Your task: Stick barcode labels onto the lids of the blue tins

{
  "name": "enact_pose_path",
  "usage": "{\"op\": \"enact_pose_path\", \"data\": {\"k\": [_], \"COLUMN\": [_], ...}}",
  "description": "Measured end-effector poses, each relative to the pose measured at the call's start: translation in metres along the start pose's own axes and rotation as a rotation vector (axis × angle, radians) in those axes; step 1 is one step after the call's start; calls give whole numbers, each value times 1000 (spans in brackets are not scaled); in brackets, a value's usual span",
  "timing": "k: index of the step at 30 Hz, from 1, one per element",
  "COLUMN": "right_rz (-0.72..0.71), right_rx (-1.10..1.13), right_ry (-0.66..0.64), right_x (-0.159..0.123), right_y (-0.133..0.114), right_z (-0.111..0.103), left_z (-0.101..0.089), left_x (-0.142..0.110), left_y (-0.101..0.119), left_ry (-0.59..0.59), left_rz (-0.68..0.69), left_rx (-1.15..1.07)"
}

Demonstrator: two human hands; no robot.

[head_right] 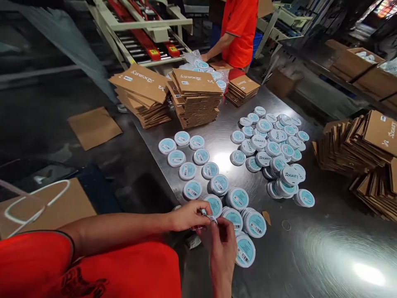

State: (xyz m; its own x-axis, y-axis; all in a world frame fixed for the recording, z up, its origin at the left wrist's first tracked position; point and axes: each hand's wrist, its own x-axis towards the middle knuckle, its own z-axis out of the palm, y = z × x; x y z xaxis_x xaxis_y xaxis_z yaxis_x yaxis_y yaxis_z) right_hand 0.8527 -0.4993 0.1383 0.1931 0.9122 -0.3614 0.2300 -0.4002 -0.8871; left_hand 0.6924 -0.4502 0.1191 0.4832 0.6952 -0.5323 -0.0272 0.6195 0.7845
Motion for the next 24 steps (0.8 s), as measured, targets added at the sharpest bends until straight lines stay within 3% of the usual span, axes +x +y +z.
{"op": "enact_pose_path", "data": {"k": [4, 8, 14, 17, 20, 24], "right_rz": [5, 23, 73, 75, 38, 61], "right_rx": [-53, -93, -56, -64, -196, -477], "right_ry": [13, 13, 55, 177, 269, 138], "right_x": [2, 5, 13, 37, 76, 125], "right_y": [-1, -2, 7, 15, 20, 22], "right_z": [-5, -12, -23, -44, -70, -82], "left_z": [6, 16, 21, 21, 21, 24], "left_x": [-3, 5, 27, 35, 44, 69], "left_y": [11, 17, 2, -2, 4, 13], "left_ry": [-67, 13, 95, 36, 27, 46], "left_rz": [-30, -49, 46, -40, 4, 183], "left_rx": [10, 9, 90, 89, 291, 419]}}
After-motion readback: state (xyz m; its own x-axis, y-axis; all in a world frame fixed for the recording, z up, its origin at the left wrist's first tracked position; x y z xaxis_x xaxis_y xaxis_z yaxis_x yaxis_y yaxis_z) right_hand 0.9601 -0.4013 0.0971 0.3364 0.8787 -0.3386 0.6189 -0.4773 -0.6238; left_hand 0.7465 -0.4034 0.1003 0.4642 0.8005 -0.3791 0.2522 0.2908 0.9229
